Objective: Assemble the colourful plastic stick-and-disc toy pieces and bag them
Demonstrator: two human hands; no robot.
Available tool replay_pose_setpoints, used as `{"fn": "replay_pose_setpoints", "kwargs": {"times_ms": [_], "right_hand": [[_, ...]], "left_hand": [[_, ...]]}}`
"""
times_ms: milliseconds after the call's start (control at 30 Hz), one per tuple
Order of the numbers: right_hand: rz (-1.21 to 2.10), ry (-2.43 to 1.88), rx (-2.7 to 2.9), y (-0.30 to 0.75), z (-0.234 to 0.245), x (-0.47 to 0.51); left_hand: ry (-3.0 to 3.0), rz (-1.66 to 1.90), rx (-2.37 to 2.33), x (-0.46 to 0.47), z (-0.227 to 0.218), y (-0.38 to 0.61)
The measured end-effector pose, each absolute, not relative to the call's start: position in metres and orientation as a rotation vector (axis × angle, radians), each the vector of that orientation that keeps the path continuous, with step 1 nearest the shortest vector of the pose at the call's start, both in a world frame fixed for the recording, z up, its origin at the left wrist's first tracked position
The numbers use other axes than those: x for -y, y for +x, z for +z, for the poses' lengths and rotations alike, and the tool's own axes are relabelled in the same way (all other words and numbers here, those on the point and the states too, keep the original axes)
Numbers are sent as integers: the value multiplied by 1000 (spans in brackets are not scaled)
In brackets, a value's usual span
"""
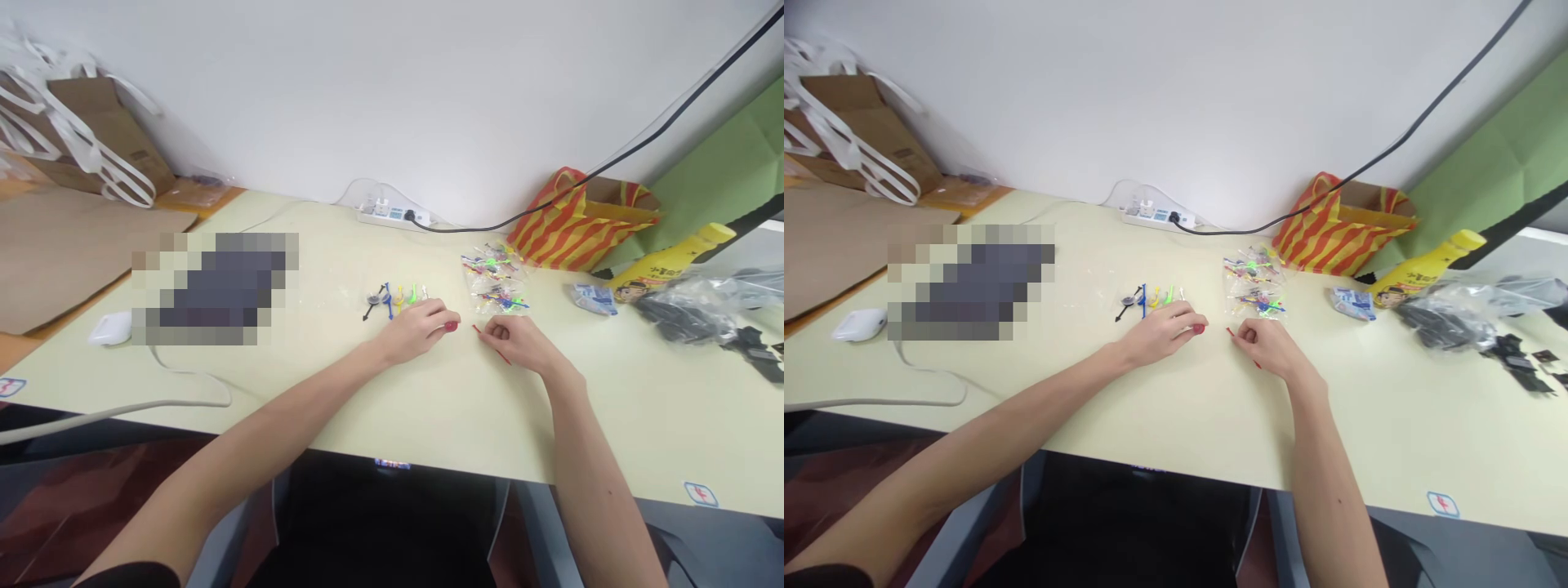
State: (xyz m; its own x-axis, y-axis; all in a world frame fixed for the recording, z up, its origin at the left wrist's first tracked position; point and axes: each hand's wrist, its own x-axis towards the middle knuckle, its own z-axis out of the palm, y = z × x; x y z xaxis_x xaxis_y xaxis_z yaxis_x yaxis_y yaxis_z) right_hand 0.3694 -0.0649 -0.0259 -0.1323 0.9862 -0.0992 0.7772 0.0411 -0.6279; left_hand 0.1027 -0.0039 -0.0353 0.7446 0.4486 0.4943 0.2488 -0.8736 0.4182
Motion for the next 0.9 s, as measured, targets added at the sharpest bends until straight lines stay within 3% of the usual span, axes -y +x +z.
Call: {"fn": "replay_pose_setpoints", "kwargs": {"times_ms": [233, 600, 900], "right_hand": [[657, -1841, 1992, 364, -25, 65], [819, -1524, 1531, 345, -16, 66], [840, -1478, 1330, 334, -18, 63]], "left_hand": [[2295, 901, -700, 12, -30, 105], [1491, 930, -819, 17, -22, 113], [1344, 875, -805, 20, -18, 114]]}}
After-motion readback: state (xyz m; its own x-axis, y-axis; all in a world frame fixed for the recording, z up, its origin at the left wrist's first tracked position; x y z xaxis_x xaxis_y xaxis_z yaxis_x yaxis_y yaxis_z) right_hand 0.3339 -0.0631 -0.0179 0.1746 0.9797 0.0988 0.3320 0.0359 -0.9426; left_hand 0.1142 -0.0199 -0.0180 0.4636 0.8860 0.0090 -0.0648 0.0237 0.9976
